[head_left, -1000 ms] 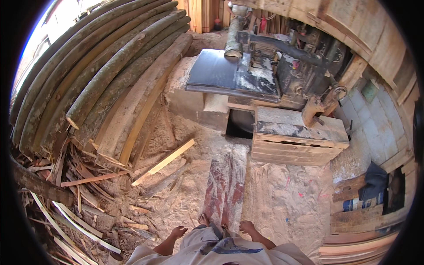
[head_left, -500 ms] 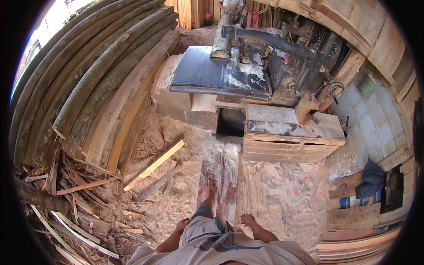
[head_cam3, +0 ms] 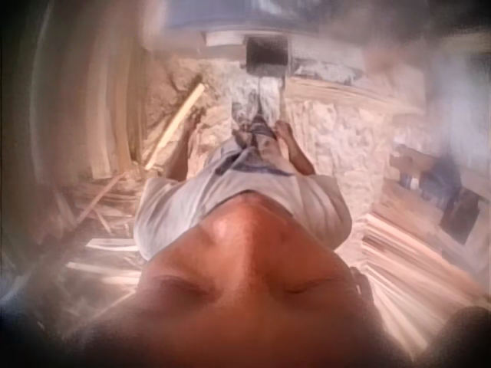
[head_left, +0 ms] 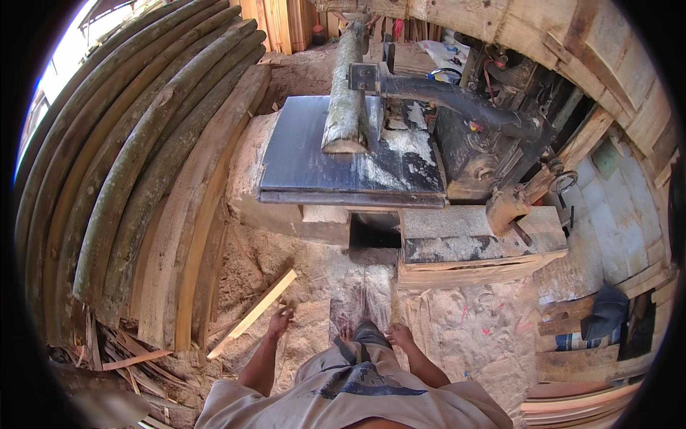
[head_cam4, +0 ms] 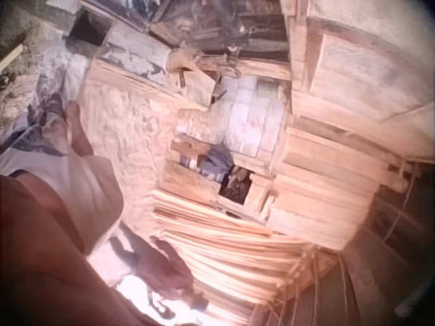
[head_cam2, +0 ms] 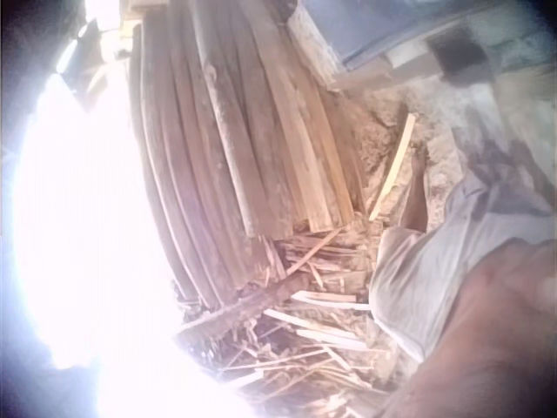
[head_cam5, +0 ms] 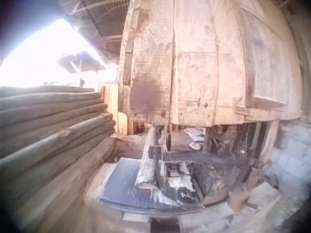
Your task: The person feeds long logs and planks through a bandsaw to cut them into lumber. A coworker assists by guiding the wood and removing the cut pieces. The person repeatedly positions logs on the saw table and pushes them through the blade.
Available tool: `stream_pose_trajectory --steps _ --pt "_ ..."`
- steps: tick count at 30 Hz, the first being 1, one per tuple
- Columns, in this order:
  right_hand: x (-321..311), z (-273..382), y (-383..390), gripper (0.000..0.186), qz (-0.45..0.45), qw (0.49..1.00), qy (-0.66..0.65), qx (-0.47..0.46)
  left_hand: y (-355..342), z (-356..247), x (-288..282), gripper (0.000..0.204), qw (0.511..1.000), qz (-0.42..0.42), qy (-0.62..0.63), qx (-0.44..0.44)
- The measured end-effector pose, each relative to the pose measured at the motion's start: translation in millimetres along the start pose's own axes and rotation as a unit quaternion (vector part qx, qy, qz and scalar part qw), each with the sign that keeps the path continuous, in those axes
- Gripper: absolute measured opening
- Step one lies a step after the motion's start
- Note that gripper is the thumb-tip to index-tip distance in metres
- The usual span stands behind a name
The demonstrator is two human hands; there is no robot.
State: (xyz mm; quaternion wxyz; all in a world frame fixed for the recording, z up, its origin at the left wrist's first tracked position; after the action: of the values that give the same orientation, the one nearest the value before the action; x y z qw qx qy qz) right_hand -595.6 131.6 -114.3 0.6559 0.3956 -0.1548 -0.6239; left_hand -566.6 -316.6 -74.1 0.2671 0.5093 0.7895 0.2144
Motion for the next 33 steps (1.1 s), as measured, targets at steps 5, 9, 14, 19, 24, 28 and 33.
stream_pose_trajectory --steps 5,9,14,19,24,28,33 --pt "-2.8 46.8 -56.2 0.03 0.001 0.999 -0.031 0.017 -65.5 -65.2 33.4 0.061 0.997 0.068 -0.006 0.018" --pt "-11.4 80.4 -89.4 0.032 -0.006 0.999 0.041 0.032 -107.9 -125.9 68.1 0.063 0.99 0.122 -0.025 0.07" --pt "-19.3 149.9 -149.0 0.036 -0.006 0.991 0.121 -0.051 -153.3 -262.6 77.5 0.069 0.98 0.117 -0.042 0.156" --pt "-36.7 247.1 -219.7 0.037 -0.058 0.964 0.174 -0.191 -182.0 -363.0 85.7 0.089 0.96 0.151 -0.127 0.198" --pt "-22.9 339.3 -169.4 0.057 0.053 0.964 -0.018 -0.259 -181.8 -358.5 84.0 0.103 0.921 0.262 -0.227 0.179" --pt "0.6 337.9 -104.7 0.092 0.214 0.964 -0.071 -0.14 -153.8 -325.3 75.2 0.114 0.897 0.3 -0.262 0.192" --pt "24.5 281.3 -28.1 0.101 0.257 0.954 -0.073 -0.135 -87.2 -263.1 77.5 0.122 0.913 0.381 -0.091 0.114"
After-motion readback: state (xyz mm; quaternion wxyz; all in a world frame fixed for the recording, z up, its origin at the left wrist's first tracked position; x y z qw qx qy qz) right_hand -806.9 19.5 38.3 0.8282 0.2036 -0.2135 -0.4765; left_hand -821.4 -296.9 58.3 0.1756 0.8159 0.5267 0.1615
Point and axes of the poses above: each hand's wrist, its own y-axis away from the middle knuckle, its own x-axis out of the palm, z = x × y, the point moved 5 cm from there along -y, towards the middle knuckle, and after that the axes turned 8 degrees about -z, right-handed, at the moved point
